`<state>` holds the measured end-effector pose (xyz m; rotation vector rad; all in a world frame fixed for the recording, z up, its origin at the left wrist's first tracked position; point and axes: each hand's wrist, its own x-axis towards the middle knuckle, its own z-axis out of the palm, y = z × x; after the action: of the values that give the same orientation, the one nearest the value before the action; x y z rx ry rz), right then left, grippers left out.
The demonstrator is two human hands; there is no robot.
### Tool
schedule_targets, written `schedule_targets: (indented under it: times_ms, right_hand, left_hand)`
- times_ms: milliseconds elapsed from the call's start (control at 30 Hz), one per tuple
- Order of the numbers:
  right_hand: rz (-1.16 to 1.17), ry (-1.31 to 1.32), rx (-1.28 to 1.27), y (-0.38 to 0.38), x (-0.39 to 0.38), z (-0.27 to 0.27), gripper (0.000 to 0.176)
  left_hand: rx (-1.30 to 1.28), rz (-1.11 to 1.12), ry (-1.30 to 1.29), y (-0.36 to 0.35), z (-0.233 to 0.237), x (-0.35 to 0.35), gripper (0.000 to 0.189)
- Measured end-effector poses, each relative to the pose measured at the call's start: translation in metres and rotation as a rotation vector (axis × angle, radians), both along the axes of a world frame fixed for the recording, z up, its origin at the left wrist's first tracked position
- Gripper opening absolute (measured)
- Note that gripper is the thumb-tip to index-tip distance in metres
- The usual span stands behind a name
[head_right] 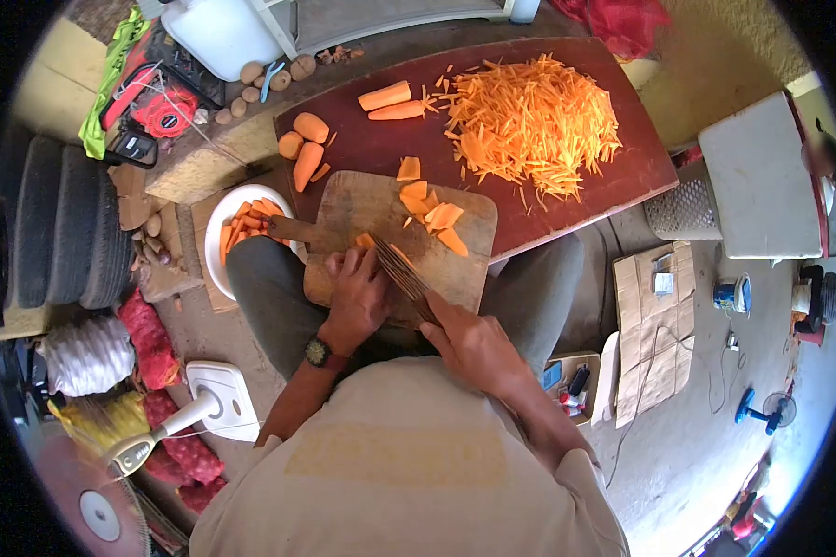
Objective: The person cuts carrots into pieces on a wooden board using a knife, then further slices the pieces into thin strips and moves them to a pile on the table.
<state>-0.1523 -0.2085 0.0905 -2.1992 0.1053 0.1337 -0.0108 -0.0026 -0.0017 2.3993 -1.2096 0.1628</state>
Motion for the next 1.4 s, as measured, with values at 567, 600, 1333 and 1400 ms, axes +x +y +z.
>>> schedule_targets:
  times_ms: [567, 600, 1333, 1400]
  right_hand:
    - [-0.029, -0.041, 0.012, 0.010, 0.017, -0.015, 0.039]
    - [-0.013, -0.016, 0.023, 0.011, 0.022, -0.016, 0.040]
    - [0.000, 0.035, 0.035, 0.016, 0.036, -0.011, 0.033]
    - [0.003, 0.037, 0.049, 0.015, 0.038, -0.008, 0.032]
  left_hand:
    - [-0.105, 0.032, -0.008, -0.002, 0.003, 0.003, 0.038]
    - [-0.108, 0.034, 0.010, -0.003, 0.005, 0.004, 0.039]
    - [-0.124, 0.067, 0.056, 0.002, 0.000, 0.003, 0.036]
    - [-0.169, 0.071, 0.025, 0.001, -0.004, 0.006, 0.040]
